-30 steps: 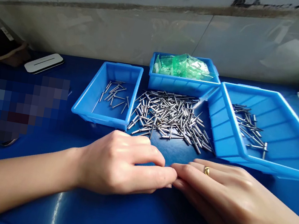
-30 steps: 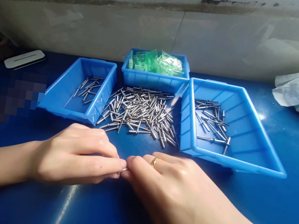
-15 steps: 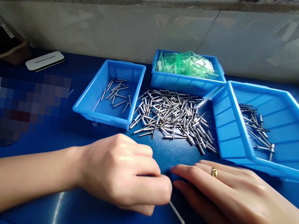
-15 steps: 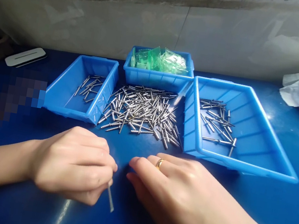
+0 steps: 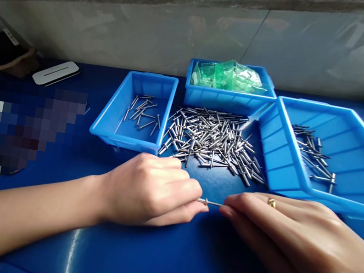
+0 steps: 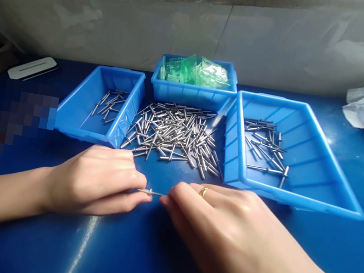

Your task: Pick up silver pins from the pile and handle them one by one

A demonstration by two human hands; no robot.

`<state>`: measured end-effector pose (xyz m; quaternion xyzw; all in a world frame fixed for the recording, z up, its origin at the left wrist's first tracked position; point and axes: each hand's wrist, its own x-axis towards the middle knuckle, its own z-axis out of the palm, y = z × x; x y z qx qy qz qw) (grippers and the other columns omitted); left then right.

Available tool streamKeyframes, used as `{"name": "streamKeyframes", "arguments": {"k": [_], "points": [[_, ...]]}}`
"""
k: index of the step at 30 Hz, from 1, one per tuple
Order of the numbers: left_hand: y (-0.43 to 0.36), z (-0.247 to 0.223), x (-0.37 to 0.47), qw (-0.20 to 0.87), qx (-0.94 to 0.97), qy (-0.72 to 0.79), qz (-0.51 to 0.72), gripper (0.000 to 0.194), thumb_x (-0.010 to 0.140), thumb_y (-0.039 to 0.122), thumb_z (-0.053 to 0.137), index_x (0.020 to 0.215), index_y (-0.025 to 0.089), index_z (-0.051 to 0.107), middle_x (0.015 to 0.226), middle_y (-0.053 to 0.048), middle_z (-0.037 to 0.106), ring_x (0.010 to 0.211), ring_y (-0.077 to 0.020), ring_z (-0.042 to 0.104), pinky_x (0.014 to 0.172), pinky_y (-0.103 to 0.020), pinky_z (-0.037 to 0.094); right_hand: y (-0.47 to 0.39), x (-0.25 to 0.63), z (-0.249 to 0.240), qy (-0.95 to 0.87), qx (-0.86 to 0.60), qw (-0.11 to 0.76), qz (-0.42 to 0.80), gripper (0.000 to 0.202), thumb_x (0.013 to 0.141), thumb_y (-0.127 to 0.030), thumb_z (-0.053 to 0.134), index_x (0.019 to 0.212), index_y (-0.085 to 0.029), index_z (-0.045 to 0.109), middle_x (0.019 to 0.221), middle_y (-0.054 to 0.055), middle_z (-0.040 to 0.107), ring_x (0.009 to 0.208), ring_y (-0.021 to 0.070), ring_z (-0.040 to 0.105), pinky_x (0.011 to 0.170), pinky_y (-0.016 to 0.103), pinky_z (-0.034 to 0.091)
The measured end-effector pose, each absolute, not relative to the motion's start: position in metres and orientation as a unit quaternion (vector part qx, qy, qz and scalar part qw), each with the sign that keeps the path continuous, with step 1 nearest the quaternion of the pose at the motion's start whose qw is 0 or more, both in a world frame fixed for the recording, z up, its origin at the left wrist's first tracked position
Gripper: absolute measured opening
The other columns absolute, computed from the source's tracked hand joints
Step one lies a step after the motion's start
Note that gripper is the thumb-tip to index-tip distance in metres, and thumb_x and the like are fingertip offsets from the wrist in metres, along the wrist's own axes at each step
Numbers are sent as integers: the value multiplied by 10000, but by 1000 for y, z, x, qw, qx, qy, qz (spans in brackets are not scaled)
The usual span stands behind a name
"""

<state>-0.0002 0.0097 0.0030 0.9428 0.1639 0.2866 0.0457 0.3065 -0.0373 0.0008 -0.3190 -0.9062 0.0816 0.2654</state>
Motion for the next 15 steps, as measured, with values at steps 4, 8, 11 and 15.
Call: {"name": "streamKeyframes", "arguments": {"k": [4,8,11,15], "points": [[10,3,1,27,940,162,299,327,1346,156,651,1072,167,828,842,8,869,646,-137,741,685,-278,633,-29,306,5,-918,-311,241,56,481,1368,-170,457,961,-274,690,886,51,913,557,183,795,475,316,509],[10,4,2,17,938,170,301,413,1367,159,611,1010,162,818,811,9,846,622,-131,716,645,-282,604,-28,303,10,-912,-321,248,66,529,1413,-264,447,949,-272,700,798,21,865,523,176,771,485,314,517],[10,4,2,15,942,170,290,481,1389,180,576,969,165,810,791,13,837,603,-130,688,624,-289,587,-31,302,10,-914,-314,246,70,520,1418,-266,444,964,-273,698,830,21,876,521,165,765,513,311,534],[11,4,2,16,943,161,292,537,1405,173,510,960,148,810,794,3,838,592,-141,682,615,-307,584,-32,299,7,-906,-329,255,70,417,1413,-295,467,1078,-266,713,825,4,864,510,167,763,510,309,526]]}}
